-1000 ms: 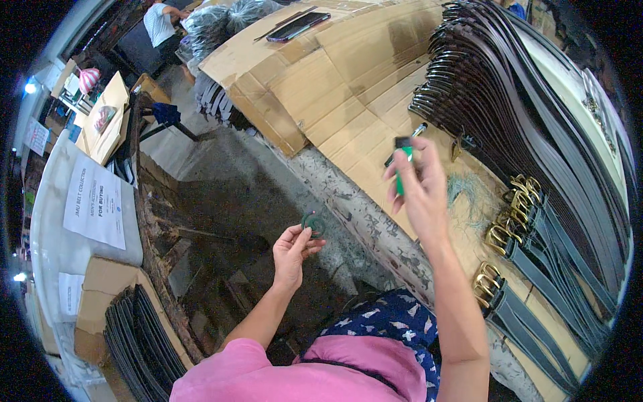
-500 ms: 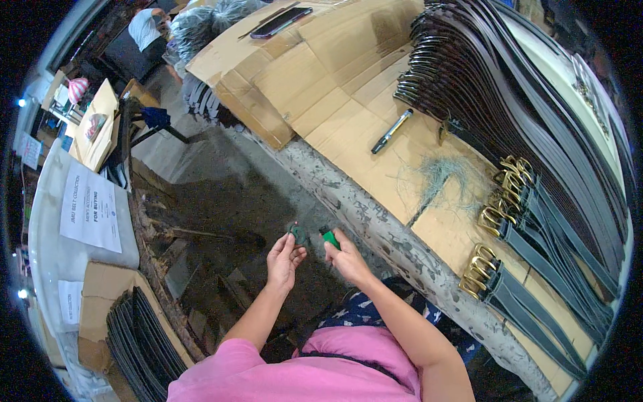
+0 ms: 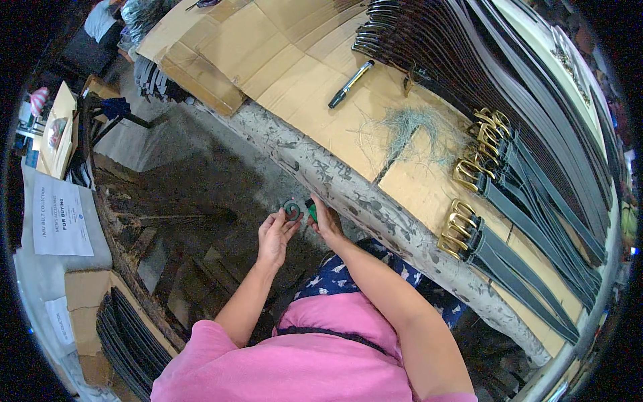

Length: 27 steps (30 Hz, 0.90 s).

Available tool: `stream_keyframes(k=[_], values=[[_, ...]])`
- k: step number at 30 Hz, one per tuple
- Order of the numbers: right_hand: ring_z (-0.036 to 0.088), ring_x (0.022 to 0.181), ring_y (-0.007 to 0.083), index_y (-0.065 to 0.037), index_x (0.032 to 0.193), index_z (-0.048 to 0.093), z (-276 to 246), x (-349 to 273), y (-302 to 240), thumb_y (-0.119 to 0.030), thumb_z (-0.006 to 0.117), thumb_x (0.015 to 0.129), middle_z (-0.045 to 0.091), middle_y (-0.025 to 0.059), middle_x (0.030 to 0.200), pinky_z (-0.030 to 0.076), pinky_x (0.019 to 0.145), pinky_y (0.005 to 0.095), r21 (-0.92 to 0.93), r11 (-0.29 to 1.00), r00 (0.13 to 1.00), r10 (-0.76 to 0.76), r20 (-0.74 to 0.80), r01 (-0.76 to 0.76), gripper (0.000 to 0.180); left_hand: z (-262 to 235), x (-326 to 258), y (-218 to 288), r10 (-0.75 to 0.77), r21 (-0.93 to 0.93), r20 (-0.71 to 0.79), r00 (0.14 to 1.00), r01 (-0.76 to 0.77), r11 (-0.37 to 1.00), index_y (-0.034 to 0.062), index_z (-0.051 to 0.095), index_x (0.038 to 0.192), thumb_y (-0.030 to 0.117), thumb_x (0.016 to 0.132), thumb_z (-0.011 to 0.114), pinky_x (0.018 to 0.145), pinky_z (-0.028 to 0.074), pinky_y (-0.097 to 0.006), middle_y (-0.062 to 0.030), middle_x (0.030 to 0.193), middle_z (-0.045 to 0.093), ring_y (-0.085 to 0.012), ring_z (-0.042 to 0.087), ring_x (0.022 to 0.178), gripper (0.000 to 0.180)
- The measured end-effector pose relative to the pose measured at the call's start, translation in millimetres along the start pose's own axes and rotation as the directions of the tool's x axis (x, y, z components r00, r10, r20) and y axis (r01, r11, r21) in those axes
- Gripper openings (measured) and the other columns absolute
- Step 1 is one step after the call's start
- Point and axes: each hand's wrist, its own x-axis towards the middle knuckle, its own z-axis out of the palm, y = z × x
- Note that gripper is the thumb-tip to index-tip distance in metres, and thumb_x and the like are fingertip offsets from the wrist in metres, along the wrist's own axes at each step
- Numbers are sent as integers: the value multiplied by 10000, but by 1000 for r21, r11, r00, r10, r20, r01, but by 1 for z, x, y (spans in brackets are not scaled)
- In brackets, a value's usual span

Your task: Checking and finishing leather belts by singeing loose threads and attaching loops.

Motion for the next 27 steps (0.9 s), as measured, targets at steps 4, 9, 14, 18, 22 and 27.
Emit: stream_keyframes(k=[4, 9, 14, 18, 22, 27], values=[[421, 411, 109, -94, 980, 575, -6, 6, 4, -654, 469, 844, 480, 6, 527, 319, 396, 255, -6, 999, 999, 42, 25, -42, 586, 18, 2, -9, -15, -35, -32, 999, 14, 999, 26, 498, 995, 195, 979, 515, 853, 513, -362, -116, 1061, 608, -238, 640, 953, 170], [394, 390, 111, -110, 817, 519, 3, 25, 17, -690, 416, 845, 442, -5, 502, 292, 377, 263, 9, 1000, 999, -25, -33, 25, 589, 11, 11, -17, 7, -75, 5, 1000, -7, 997, 30, 505, 976, 169, 978, 510, 836, 525, -347, -109, 1035, 622, -223, 643, 942, 139], [337, 335, 116, -125, 551, 469, -35, 107, 72, -700, 331, 870, 376, -13, 424, 242, 350, 272, -224, 910, 917, -381, -115, 350, 672, 32, 23, -28, 3, -64, 69, 998, 1, 998, 46, 507, 943, 184, 978, 517, 824, 533, -326, -107, 1027, 631, -196, 644, 914, 143], [321, 314, 125, -123, 544, 468, 3, 64, 43, -686, 304, 886, 365, -4, 406, 220, 336, 279, -55, 991, 986, -129, -101, 124, 679, 7, 23, -19, 6, -36, 34, 999, -5, 999, 54, 506, 921, 178, 975, 523, 824, 535, -316, -105, 1028, 633, -184, 642, 905, 136], [544, 547, 200, -31, 1013, 546, -24, 97, 53, -509, 409, 937, 562, 120, 771, 435, 471, 367, -258, 925, 927, -330, -176, 280, 503, 20, 33, -31, 3, -65, 93, 996, 3, 998, 54, 508, 916, 170, 971, 533, 806, 537, -308, -104, 1021, 636, -179, 644, 898, 131], [327, 310, 124, -109, 649, 511, -7, 72, 43, -673, 343, 881, 387, -3, 426, 213, 319, 274, -145, 949, 941, -302, -152, 281, 633, 10, 34, -26, -7, -43, 63, 998, 9, 999, 65, 519, 902, 183, 962, 555, 755, 538, -292, -86, 971, 654, -161, 651, 812, 137]])
